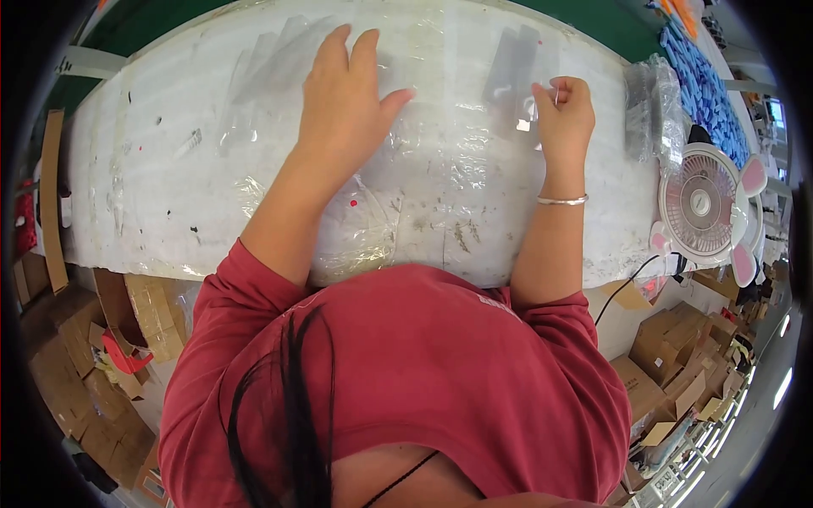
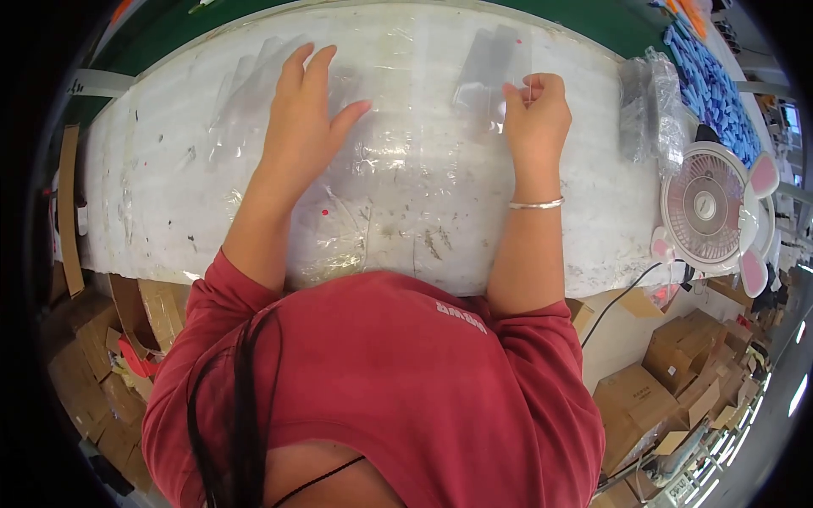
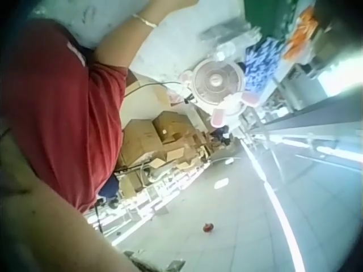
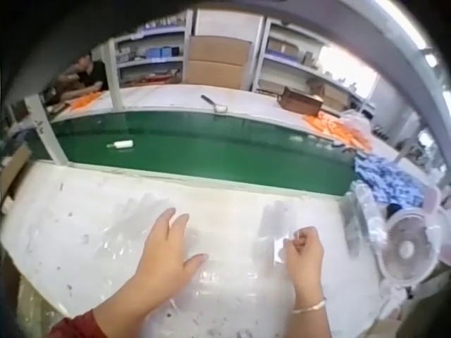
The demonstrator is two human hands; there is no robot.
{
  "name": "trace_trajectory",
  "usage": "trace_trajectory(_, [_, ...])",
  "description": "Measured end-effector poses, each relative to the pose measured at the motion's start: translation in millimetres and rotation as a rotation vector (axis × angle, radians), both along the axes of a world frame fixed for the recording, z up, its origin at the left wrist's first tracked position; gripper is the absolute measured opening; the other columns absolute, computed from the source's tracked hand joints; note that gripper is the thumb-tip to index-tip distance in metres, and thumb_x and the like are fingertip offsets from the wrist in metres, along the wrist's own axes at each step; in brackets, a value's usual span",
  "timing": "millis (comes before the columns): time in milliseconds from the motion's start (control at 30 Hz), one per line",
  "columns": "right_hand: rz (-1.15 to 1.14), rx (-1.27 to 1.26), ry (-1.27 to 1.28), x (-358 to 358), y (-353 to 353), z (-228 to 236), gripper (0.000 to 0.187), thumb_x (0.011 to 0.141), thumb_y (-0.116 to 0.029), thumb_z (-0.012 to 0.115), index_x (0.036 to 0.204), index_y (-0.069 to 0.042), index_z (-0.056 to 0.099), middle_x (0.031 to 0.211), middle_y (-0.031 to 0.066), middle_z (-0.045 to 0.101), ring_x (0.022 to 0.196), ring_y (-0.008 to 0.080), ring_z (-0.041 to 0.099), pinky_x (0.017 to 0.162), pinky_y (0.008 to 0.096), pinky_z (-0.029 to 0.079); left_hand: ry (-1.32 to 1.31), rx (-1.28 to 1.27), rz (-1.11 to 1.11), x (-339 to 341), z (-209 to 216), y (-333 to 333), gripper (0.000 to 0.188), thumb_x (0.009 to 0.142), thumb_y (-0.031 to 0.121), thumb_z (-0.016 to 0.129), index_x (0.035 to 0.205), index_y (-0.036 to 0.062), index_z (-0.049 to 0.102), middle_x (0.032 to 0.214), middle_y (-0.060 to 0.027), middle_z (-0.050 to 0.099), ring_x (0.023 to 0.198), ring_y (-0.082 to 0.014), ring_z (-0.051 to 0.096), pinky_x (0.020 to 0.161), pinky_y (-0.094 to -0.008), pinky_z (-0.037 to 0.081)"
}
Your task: Wrapping metal components in plastic film and placing them into plastic bags.
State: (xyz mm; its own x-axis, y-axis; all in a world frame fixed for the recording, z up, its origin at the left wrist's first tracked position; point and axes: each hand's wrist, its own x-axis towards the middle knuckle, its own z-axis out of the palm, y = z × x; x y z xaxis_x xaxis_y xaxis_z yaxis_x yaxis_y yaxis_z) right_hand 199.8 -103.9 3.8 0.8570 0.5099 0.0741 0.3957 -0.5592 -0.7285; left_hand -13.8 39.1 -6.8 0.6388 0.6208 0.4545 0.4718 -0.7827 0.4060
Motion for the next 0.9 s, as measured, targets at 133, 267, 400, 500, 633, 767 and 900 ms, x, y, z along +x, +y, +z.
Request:
trace_trajectory(133, [0.366, 0.471, 0.531, -48, 7, 12, 0.029, 0.079, -0.003, 0.072, 0.104, -0.001, 0.059, 0.081, 0.0032, 0.059, 0.065, 0.0111, 0.054, 0.062, 0.0237, 0.047, -0.568, -0.762, -0.294, 8, 16, -26, 0.055, 0.087, 0.014, 0.065, 0.135, -0.0012, 0.044, 0.125, -0.0203, 0.055, 0.114, -0.0287, 0.056, 0.094, -0.0373, 0.047])
trace_trajectory(267, [0.512, 0.533, 0.369, -80, 12, 15, 0.031, 0.074, -0.001, 0.075, 0.102, -0.003, 0.062, 0.081, 0.0002, 0.055, 0.070, 0.0095, 0.052, 0.064, 0.0219, 0.045, -0.692, -1.430, -0.444, 3, 17, -24, 0.046, 0.090, 0.006, 0.057, 0.135, 0.0011, 0.048, 0.113, -0.0149, 0.062, 0.109, -0.0232, 0.058, 0.090, -0.0318, 0.048])
trace_trajectory(400, [0.434, 0.516, -0.076, -85, 14, 18, 0.032, 0.071, -0.002, 0.078, 0.099, -0.007, 0.065, 0.083, -0.0002, 0.053, 0.077, 0.0100, 0.051, 0.068, 0.0220, 0.044, -0.537, -1.597, -0.547, 1, 14, -24, 0.044, 0.089, 0.002, 0.053, 0.133, 0.0014, 0.052, 0.105, -0.0118, 0.064, 0.099, -0.0193, 0.060, 0.084, -0.0279, 0.048])
trace_trajectory(500, [0.497, 0.391, -0.148, -77, 11, 17, 0.031, 0.067, -0.003, 0.081, 0.094, -0.010, 0.068, 0.088, 0.0010, 0.053, 0.085, 0.0116, 0.050, 0.073, 0.0242, 0.044, -0.417, -1.590, -0.700, 1, 6, -30, 0.042, 0.089, 0.000, 0.050, 0.131, 0.0013, 0.054, 0.097, -0.0086, 0.063, 0.086, -0.0148, 0.059, 0.077, -0.0234, 0.047])
trace_trajectory(633, [0.580, 0.342, -0.008, -64, 3, 14, 0.031, 0.064, -0.005, 0.083, 0.091, -0.012, 0.070, 0.100, 0.0040, 0.056, 0.091, 0.0145, 0.051, 0.078, 0.0268, 0.044, -0.272, -1.410, -0.686, -1, 3, -29, 0.043, 0.087, -0.002, 0.049, 0.129, 0.0014, 0.055, 0.094, -0.0067, 0.061, 0.077, -0.0121, 0.053, 0.072, -0.0216, 0.045])
trace_trajectory(767, [0.741, 0.311, 0.223, -51, -6, 21, 0.033, 0.059, -0.005, 0.085, 0.089, -0.010, 0.071, 0.111, 0.0076, 0.058, 0.098, 0.0188, 0.053, 0.086, 0.0302, 0.044, -0.132, -1.287, -0.737, -1, 4, -32, 0.042, 0.086, -0.002, 0.050, 0.127, 0.0009, 0.056, 0.091, -0.0051, 0.060, 0.072, -0.0107, 0.049, 0.069, -0.0204, 0.042])
trace_trajectory(900, [0.922, 0.289, 0.417, -43, -11, 24, 0.036, 0.056, -0.004, 0.086, 0.088, -0.008, 0.071, 0.120, 0.0111, 0.058, 0.104, 0.0231, 0.055, 0.094, 0.0336, 0.043, -0.032, -1.228, -0.811, -1, 1, -36, 0.039, 0.085, 0.000, 0.052, 0.124, 0.0003, 0.056, 0.089, -0.0038, 0.059, 0.069, -0.0100, 0.047, 0.066, -0.0196, 0.041])
